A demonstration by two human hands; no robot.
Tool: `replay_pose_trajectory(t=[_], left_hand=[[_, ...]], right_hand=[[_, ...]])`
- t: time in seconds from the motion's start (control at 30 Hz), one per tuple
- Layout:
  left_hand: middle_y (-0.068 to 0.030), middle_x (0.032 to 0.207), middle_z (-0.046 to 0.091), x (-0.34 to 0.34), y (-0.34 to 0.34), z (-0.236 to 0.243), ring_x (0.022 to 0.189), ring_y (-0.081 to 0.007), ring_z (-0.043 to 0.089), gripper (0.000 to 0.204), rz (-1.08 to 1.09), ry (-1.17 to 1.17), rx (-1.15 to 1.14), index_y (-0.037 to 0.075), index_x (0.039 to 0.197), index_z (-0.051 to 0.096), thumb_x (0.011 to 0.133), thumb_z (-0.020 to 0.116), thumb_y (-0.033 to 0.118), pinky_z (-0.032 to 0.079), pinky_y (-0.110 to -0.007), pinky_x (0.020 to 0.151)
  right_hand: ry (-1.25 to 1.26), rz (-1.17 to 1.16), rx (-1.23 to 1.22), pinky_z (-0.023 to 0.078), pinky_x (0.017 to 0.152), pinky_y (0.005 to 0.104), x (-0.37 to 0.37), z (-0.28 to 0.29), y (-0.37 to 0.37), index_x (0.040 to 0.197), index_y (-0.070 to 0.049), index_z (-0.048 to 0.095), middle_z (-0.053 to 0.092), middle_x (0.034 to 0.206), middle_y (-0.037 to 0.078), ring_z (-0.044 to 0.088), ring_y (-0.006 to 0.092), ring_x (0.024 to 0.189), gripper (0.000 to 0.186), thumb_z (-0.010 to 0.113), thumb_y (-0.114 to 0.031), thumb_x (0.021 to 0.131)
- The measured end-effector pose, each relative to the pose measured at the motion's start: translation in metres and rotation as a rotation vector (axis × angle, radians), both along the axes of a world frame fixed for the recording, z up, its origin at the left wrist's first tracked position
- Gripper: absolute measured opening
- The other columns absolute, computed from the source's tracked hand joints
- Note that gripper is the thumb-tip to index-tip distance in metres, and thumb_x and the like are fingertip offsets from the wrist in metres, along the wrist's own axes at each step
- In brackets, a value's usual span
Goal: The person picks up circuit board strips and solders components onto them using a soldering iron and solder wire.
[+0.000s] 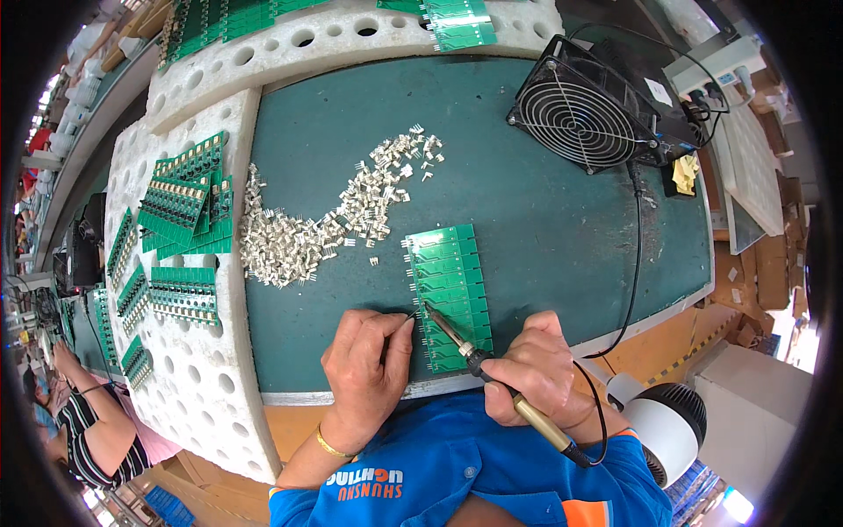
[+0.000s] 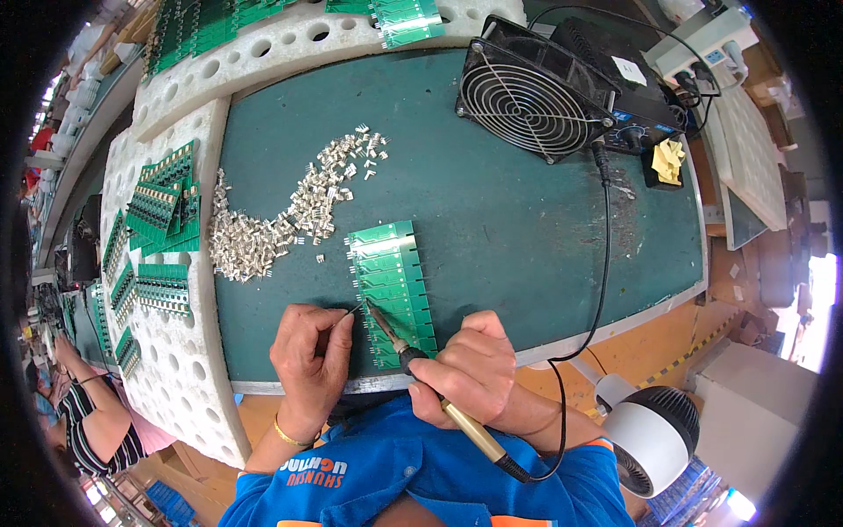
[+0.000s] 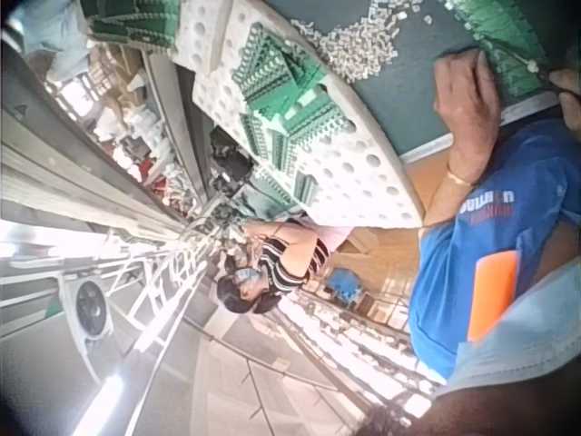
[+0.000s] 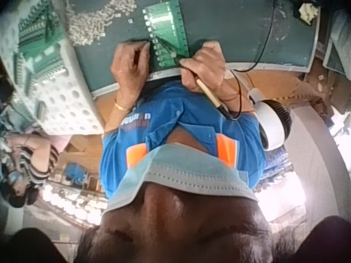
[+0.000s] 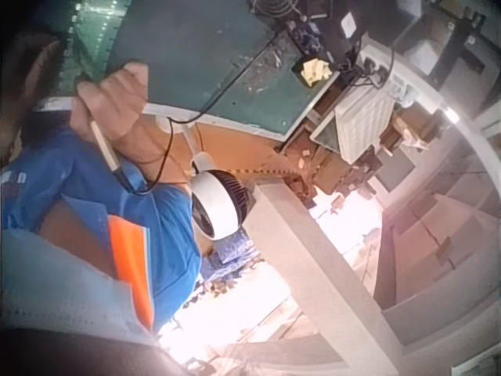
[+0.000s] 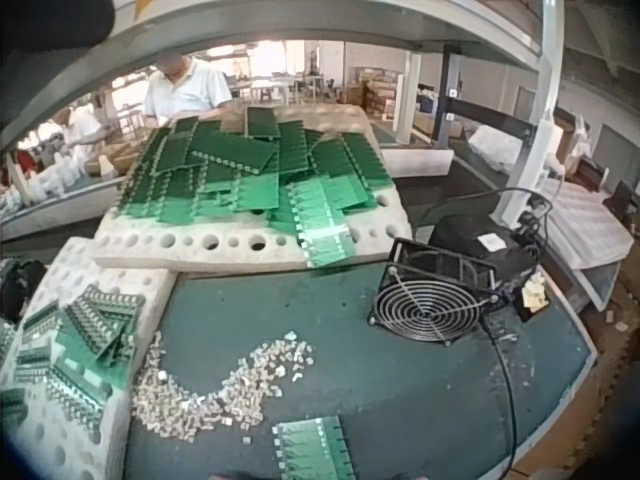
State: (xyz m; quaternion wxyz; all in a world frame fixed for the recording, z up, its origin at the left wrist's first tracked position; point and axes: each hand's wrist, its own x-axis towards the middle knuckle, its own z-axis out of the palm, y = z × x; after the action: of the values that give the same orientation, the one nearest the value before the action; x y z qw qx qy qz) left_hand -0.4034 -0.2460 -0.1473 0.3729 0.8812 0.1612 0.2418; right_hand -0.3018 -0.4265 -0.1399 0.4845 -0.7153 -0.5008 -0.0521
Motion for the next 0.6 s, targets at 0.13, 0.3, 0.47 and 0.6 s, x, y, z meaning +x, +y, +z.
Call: replay_pose_trajectory(t=[0.13,0.3,0.47,0.6], left_hand=[[-0.0095,0.079,0.059,-0.0004,-0.0006,0.0006,0.065,-0.0195,0.057,0.012,0.002,0.009,-0.007,0.002,0.088,0.067,0.081,0.075,-0.003,0.045,-0.03,0.054],[-0.0098,0.079,0.059,0.0008,-0.0004,0.0005,0.065,-0.02,0.058,0.012,-0.004,-0.004,-0.006,0.002,0.088,0.067,0.081,0.075,-0.003,0.045,-0.03,0.055],[-0.0102,0.079,0.06,0.0019,-0.0005,0.0009,0.065,-0.0207,0.058,0.011,0.002,-0.009,0.004,0.002,0.088,0.067,0.081,0.075,-0.003,0.046,-0.03,0.055],[-0.0105,0.08,0.06,0.0013,-0.001,0.0014,0.066,-0.0214,0.059,0.011,-0.002,0.009,-0.006,0.002,0.088,0.067,0.081,0.075,-0.003,0.046,-0.031,0.055]], right_hand=[[-0.016,-0.006,-0.001,0.039,0.061,0.0334,-0.001,0.0,-0.0002,0.09,-0.007,0.065,0.053,0.057,-0.001,0.051,0.0178,0.049,0.021,0.073,-0.012,0.071],[-0.028,-0.006,0.004,0.039,0.061,0.0331,-0.0019,-0.0009,0.0004,0.09,-0.007,0.065,0.054,0.057,-0.001,0.051,0.0176,0.049,0.021,0.073,-0.012,0.071],[-0.041,0.003,-0.002,0.039,0.061,0.0328,-0.0017,-0.0001,-0.0002,0.09,-0.007,0.065,0.055,0.058,-0.001,0.051,0.0173,0.05,0.022,0.073,-0.012,0.071],[-0.044,-0.002,0.006,0.039,0.061,0.0326,-0.002,-0.0003,0.0004,0.09,-0.007,0.065,0.055,0.058,-0.002,0.051,0.017,0.049,0.021,0.073,-0.011,0.071]])
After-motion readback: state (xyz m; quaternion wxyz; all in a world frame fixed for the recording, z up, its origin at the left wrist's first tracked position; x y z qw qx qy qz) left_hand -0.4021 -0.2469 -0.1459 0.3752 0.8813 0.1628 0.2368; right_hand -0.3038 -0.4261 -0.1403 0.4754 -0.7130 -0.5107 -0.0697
